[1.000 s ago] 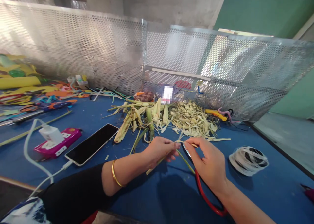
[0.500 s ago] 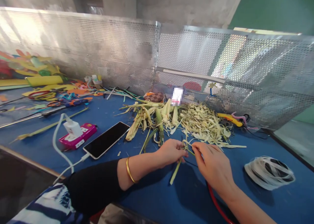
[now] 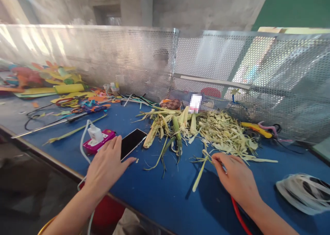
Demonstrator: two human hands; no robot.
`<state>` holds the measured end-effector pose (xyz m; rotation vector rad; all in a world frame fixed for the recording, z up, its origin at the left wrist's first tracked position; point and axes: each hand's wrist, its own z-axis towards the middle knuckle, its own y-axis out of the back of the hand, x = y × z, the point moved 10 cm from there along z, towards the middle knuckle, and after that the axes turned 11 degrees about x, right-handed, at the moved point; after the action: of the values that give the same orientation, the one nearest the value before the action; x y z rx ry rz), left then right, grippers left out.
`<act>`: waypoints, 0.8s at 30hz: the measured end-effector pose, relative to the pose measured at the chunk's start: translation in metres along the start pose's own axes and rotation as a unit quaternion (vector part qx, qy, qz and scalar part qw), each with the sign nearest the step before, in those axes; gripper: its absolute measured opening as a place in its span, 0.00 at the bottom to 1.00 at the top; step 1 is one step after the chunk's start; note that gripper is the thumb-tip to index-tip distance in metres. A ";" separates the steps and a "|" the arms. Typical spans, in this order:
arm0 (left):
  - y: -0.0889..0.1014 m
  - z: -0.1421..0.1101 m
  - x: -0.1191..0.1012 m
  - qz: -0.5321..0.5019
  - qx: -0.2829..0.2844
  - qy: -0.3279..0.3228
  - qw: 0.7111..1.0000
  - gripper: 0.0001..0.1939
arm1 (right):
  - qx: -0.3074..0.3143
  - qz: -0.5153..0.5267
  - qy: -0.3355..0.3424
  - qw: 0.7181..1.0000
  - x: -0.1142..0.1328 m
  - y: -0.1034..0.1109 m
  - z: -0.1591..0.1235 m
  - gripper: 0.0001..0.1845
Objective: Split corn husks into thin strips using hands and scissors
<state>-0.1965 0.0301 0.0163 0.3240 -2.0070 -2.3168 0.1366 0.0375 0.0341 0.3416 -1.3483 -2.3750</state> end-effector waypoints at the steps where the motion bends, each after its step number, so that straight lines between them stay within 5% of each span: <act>1: -0.005 0.000 0.010 0.027 0.007 0.011 1.000 0.40 | 0.004 0.003 0.002 1.000 0.001 -0.001 0.000 0.13; 7: -0.018 0.004 0.029 0.055 0.064 0.037 0.996 0.42 | 0.028 0.011 0.003 1.000 0.002 -0.007 0.000 0.14; 11: -0.013 0.005 0.032 0.018 0.044 0.052 0.997 0.41 | 0.034 0.008 0.003 0.999 0.001 -0.010 0.000 0.15; 16: 0.006 -0.007 0.019 0.035 -0.068 0.023 0.997 0.39 | 0.056 0.018 0.000 0.998 -0.001 -0.019 -0.001 0.17; 24: 0.055 -0.059 -0.023 -0.003 -0.248 -0.153 0.957 0.39 | 0.029 0.005 0.038 0.999 0.004 -0.016 -0.001 0.17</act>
<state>-0.1673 -0.0311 0.0659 -0.0659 -1.4285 -2.9035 0.1302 0.0423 0.0200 0.4347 -1.3834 -2.2943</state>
